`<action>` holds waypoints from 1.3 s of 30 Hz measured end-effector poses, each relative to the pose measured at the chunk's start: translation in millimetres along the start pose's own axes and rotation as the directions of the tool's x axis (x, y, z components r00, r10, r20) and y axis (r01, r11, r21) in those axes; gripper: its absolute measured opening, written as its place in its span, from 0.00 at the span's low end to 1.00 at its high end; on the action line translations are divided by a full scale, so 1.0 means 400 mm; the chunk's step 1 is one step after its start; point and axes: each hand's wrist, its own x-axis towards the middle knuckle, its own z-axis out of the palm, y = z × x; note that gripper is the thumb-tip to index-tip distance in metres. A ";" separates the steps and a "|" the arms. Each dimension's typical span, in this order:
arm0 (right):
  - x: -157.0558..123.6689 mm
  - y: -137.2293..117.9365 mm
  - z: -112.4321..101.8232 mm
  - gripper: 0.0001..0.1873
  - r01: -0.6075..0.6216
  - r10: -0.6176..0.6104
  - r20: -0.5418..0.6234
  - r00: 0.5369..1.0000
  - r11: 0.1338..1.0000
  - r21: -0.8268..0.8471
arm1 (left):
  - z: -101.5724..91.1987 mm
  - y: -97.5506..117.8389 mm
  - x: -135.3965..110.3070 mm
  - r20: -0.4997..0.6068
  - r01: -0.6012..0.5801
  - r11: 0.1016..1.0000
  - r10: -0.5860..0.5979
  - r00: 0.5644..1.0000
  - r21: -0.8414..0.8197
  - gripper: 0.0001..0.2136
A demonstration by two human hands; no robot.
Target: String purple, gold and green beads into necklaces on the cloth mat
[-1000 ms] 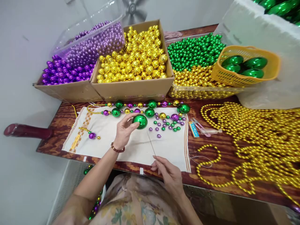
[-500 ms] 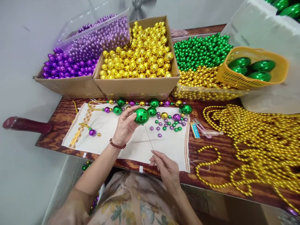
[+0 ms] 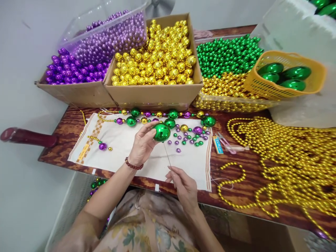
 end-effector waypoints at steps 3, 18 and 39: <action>0.005 -0.005 0.010 0.10 0.024 -0.023 -0.039 0.999 0.999 0.024 | 0.016 -0.014 -0.026 0.003 -0.053 0.998 0.053 0.999 0.032 0.16; -0.021 0.020 0.013 0.10 0.104 -0.095 -0.122 0.988 0.992 0.068 | 0.054 -0.016 -0.086 0.138 -0.248 0.960 0.230 0.963 0.128 0.17; 0.032 -0.053 -0.007 0.13 -0.106 0.129 -0.089 0.988 0.968 0.226 | 0.057 -0.074 -0.121 0.103 -0.067 0.968 0.043 0.994 0.242 0.19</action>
